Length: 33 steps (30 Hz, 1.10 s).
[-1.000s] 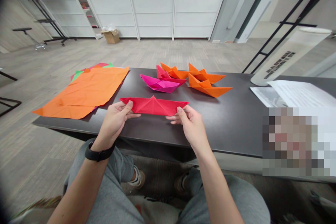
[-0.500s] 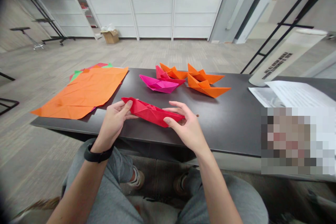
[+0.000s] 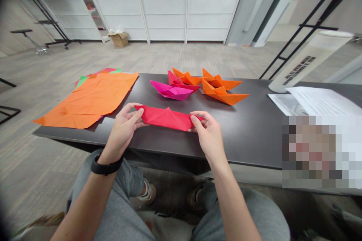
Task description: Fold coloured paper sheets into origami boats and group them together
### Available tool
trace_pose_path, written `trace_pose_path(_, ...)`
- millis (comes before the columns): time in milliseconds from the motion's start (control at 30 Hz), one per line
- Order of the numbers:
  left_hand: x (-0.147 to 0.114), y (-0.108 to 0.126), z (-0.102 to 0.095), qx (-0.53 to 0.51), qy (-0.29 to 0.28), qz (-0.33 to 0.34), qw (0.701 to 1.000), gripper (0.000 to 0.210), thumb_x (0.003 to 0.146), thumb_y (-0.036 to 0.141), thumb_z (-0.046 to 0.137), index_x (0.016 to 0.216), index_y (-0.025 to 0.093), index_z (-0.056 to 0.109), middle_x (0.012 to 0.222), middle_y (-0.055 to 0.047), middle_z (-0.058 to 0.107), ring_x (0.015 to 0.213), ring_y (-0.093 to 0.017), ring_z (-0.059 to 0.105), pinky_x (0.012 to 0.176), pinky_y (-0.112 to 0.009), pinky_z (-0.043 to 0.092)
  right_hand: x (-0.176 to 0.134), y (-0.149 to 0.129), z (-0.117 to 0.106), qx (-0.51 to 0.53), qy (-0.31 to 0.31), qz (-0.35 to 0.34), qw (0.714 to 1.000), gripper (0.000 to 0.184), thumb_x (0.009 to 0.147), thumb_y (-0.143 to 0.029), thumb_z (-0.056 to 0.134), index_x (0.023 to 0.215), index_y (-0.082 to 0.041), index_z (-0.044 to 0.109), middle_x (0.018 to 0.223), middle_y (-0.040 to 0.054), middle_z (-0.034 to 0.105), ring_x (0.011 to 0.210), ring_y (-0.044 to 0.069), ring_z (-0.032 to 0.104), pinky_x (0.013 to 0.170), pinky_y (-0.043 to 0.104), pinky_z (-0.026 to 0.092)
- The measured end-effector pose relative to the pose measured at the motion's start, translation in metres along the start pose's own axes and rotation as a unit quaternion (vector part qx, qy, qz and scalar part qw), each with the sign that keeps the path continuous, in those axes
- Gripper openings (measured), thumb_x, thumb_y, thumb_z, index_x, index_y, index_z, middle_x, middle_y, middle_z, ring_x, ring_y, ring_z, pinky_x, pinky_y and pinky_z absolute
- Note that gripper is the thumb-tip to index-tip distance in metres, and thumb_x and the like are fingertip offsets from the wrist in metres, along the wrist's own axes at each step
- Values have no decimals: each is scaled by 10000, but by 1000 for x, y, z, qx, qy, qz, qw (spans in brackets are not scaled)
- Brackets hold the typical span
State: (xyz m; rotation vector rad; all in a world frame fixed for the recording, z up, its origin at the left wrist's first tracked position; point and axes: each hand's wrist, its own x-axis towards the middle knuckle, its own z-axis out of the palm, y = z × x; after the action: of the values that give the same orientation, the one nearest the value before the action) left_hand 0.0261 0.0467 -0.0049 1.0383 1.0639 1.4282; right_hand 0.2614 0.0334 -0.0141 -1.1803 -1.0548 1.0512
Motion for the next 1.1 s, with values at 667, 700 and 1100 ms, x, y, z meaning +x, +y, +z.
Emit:
trace_pose_path(667,3,-4,-5,24,-47,43,998,480,753,236,784,1186,191,582,1075,-60,713,972,-164,702,873,-272,563,-8,-1,-1,-131,-80,-115,981,599,760,-307,782,1292,-278,509,1250,81,602,1122,245,637,933,413,578)
trace_pose_path(700,3,-4,-5,26,-54,45,997,495,746,224,787,1191,188,575,1077,-60,709,964,-161,703,884,-275,560,-7,-1,-1,-140,-80,-117,980,585,758,-301,779,1279,-274,514,1252,83,601,1131,250,632,931,418,580)
trace_pose_path(1100,4,-10,-7,96,-84,23,992,772,686,243,818,1381,264,483,1405,-128,557,1261,-276,606,1066,-440,486,-4,-4,-10,-207,-39,-135,968,243,784,-281,718,1012,-236,644,1081,72,664,972,249,675,879,435,605)
